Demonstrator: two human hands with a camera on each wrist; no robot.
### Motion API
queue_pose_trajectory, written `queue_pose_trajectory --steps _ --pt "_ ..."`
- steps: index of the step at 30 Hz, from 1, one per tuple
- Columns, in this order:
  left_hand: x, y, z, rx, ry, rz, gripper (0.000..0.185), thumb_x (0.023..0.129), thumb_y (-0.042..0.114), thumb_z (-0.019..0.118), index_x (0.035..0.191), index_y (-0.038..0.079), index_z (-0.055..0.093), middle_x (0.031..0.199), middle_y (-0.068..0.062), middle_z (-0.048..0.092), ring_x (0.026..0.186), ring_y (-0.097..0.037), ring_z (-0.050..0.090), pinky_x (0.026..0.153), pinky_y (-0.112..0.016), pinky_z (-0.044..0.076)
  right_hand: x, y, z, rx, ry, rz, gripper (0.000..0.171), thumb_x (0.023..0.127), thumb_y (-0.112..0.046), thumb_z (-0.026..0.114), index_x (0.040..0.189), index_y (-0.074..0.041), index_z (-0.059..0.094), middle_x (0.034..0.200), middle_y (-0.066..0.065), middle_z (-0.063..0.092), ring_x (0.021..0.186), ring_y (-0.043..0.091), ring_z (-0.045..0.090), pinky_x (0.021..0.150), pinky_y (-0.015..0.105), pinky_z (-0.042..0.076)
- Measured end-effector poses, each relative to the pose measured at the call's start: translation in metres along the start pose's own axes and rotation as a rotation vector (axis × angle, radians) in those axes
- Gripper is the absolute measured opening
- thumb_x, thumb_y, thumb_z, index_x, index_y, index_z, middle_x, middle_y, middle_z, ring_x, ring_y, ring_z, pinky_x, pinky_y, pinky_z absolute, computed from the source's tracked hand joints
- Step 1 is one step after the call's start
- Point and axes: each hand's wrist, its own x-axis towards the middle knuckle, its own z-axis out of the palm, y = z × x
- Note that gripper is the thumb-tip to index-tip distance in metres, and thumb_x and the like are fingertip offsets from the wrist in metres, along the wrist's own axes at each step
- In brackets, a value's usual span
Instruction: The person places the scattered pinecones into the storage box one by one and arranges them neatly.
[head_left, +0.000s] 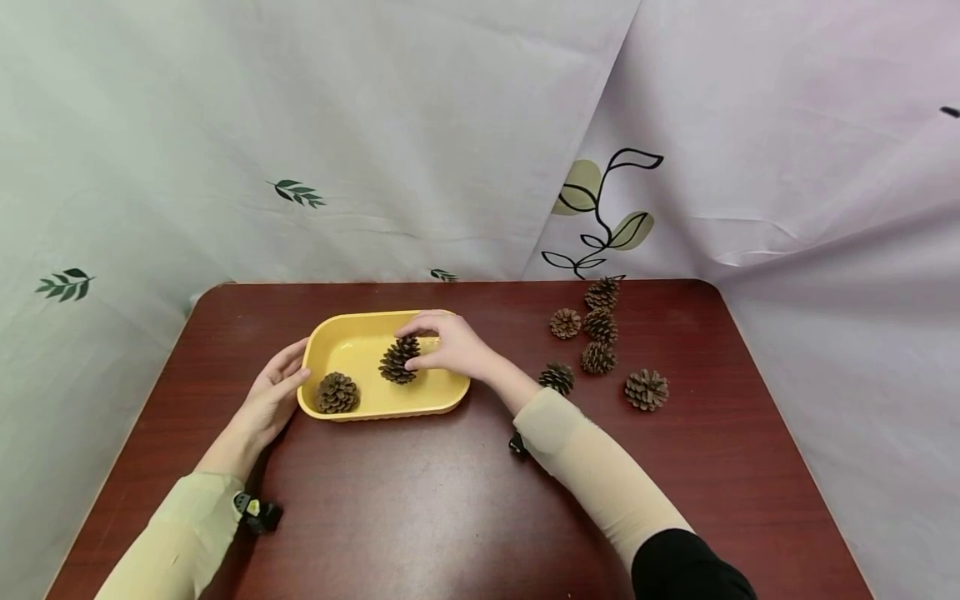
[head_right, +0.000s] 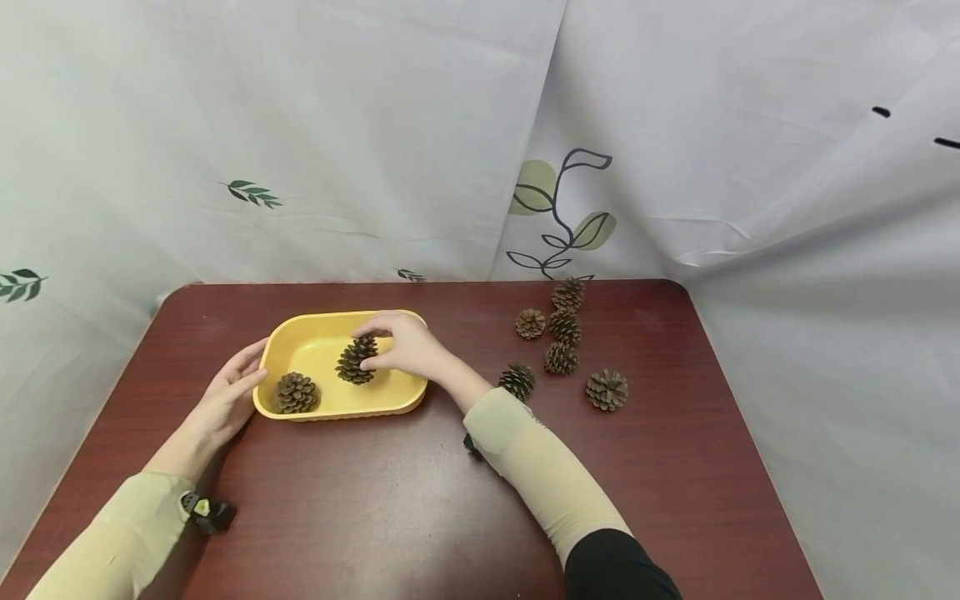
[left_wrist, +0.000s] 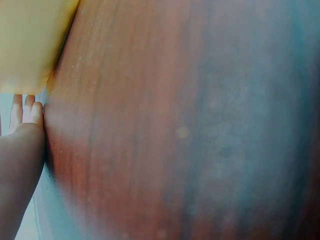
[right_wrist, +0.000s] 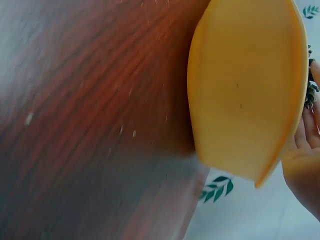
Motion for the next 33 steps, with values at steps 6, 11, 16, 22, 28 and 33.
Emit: queue_pose_trajectory --steps 6,11,16,22,28,33 --pt "-0.001 0.002 0.002 -0.006 -0.002 0.008 0.051 0.096 -0.014 0.03 0.145 0.001 0.027 0.134 0.0 0.052 0.118 -0.01 0.054 0.092 -0.021 0.048 0.006 -0.005 0.014 -0.04 -0.047 -0.012 0.043 0.074 -0.024 0.082 0.114 -0.017 0.067 0.115 -0.005 0.065 0.11 0.007 0.056 0.099 0.015 0.038" --pt "-0.001 0.002 0.004 -0.005 -0.009 0.007 0.051 0.096 -0.014 0.03 0.145 0.0 0.027 0.134 0.0 0.052 0.118 -0.01 0.054 0.092 -0.021 0.048 0.007 -0.005 0.024 -0.111 -0.08 0.007 0.043 0.074 -0.029 0.081 0.114 -0.022 0.067 0.117 -0.008 0.063 0.112 0.005 0.055 0.1 0.016 0.037" --pt "-0.001 0.002 0.004 -0.006 -0.012 0.012 0.051 0.096 -0.015 0.03 0.145 0.0 0.026 0.134 0.0 0.052 0.119 -0.01 0.053 0.093 -0.021 0.047 0.008 -0.007 0.029 -0.109 -0.102 0.002 0.043 0.075 -0.028 0.081 0.114 -0.021 0.067 0.118 -0.008 0.062 0.113 0.005 0.054 0.101 0.016 0.036" --pt "0.0 -0.001 0.0 -0.003 -0.012 0.015 0.052 0.096 -0.015 0.03 0.145 0.0 0.026 0.134 0.0 0.052 0.119 -0.01 0.053 0.093 -0.021 0.047 0.012 -0.01 0.036 -0.131 -0.145 -0.007 0.043 0.075 -0.025 0.081 0.115 -0.02 0.067 0.118 -0.007 0.062 0.113 0.006 0.054 0.102 0.015 0.035" --pt "0.001 -0.003 -0.003 -0.008 -0.007 0.02 0.051 0.096 -0.014 0.031 0.144 0.002 0.03 0.134 0.0 0.053 0.117 -0.01 0.054 0.091 -0.021 0.048 0.017 -0.014 0.043 -0.171 -0.179 -0.042 0.044 0.075 -0.024 0.081 0.116 -0.019 0.066 0.118 -0.007 0.062 0.114 0.006 0.054 0.103 0.015 0.034" --pt "0.001 -0.003 -0.003 -0.017 -0.016 0.024 0.051 0.096 -0.013 0.031 0.144 0.002 0.03 0.134 0.0 0.053 0.118 -0.01 0.054 0.092 -0.021 0.048 0.021 -0.015 0.051 -0.19 -0.183 -0.077 0.043 0.075 -0.025 0.081 0.115 -0.02 0.066 0.116 -0.008 0.062 0.112 0.004 0.054 0.102 0.012 0.033"
